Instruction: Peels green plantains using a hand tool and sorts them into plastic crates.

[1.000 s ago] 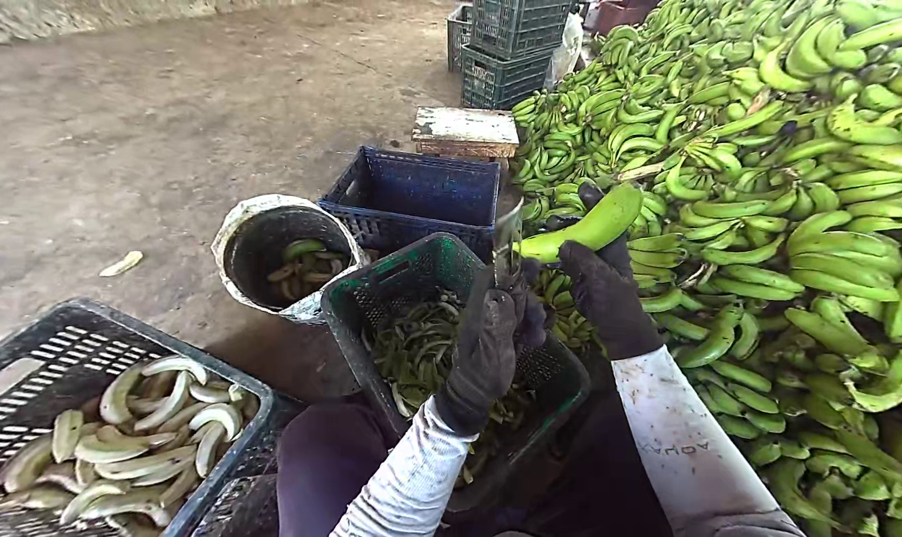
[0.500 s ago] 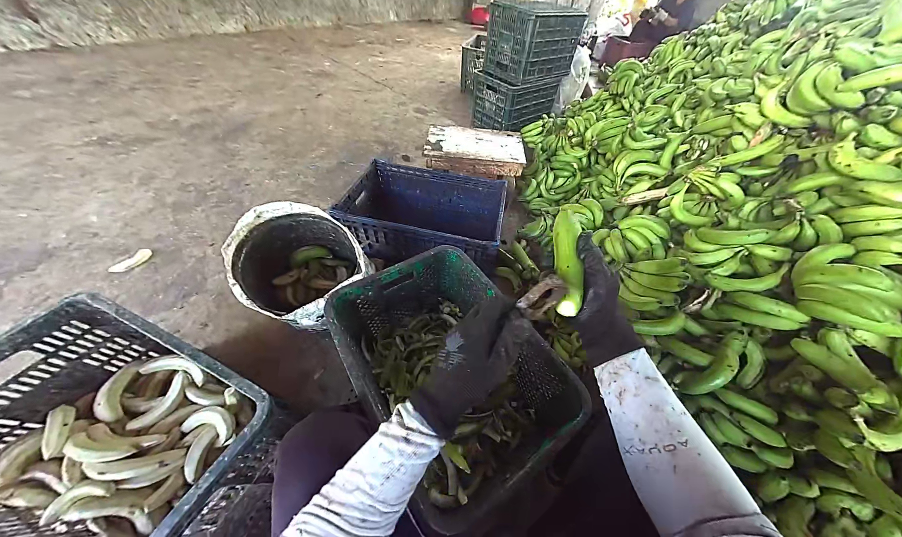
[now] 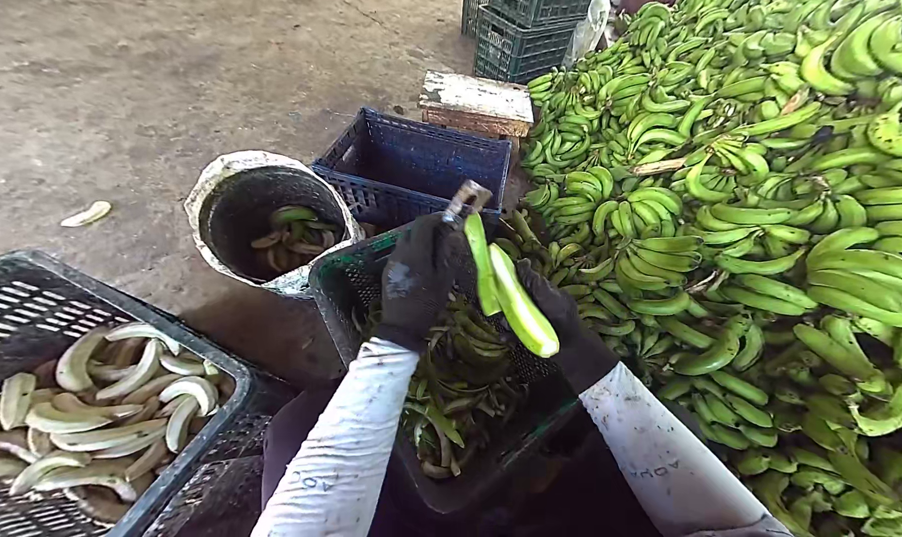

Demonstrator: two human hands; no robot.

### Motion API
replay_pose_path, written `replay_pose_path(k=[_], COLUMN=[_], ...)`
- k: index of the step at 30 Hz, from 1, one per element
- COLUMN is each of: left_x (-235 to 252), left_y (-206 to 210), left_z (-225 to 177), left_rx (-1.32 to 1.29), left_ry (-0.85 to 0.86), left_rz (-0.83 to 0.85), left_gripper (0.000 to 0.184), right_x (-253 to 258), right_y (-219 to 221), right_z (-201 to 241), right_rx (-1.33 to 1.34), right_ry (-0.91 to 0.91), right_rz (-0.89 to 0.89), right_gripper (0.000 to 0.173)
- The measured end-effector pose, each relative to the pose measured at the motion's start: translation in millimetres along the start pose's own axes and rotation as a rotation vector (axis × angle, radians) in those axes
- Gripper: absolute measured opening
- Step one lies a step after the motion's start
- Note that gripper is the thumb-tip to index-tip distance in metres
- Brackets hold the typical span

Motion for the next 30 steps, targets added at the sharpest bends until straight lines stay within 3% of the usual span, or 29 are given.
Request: replay_pose_path(k=[3, 6, 9, 11, 15, 18, 21, 25, 27, 30], left_x=[-6, -33, -52, -47, -24, -16, -18, -45, -54, -53], left_y=[-9, 11, 29, 30, 19, 0, -2, 35, 48, 51], left_z=[-10, -32, -45, -37, 0, 14, 0, -42, -58, -60], left_rx=[-0.090, -0.184, -0.200, -0.139, -0.019, -0.087, -0.262, -0.469, -0.449, -0.390], left_ry=[0.086, 0.180, 0.293, 0.308, 0.171, 0.041, 0.038, 0.090, 0.102, 0.079], left_rz=[-0.005, 0.107, 0.123, 0.126, 0.045, -0.061, -0.069, 0.047, 0.033, 0.058], left_gripper=[0.042, 0.042, 0.046, 0.048, 0.047, 0.044, 0.039, 0.043, 0.046, 0.049], right_x=[6, 6, 10, 12, 12, 8, 13, 23, 29, 30], right_y=[-13, -24, -29, -26, -7, -7, -11, -10, -16, -18], right_z=[6, 25, 28, 24, 8, 5, 13, 33, 39, 38], right_rx=[0.065, 0.075, 0.099, 0.148, 0.188, 0.061, 0.070, 0.342, 0.489, 0.494], right_ry=[-0.110, -0.342, -0.433, -0.405, -0.118, -0.082, -0.214, -0.487, -0.559, -0.614], right_rz=[-0.016, -0.257, -0.328, -0.149, 0.209, 0.275, 0.060, -0.358, -0.420, -0.434], right_gripper=[0.049, 0.041, 0.043, 0.037, 0.039, 0.048, 0.044, 0.033, 0.041, 0.048])
Point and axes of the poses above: each hand's wrist, its own x-axis towards the middle knuckle, its own y-axis out of the palm, z = x × y, the point moved 2 cm from there along x, towards the middle knuckle, and after that the axes turned 13 degrees about y, right-handed, at the moved point
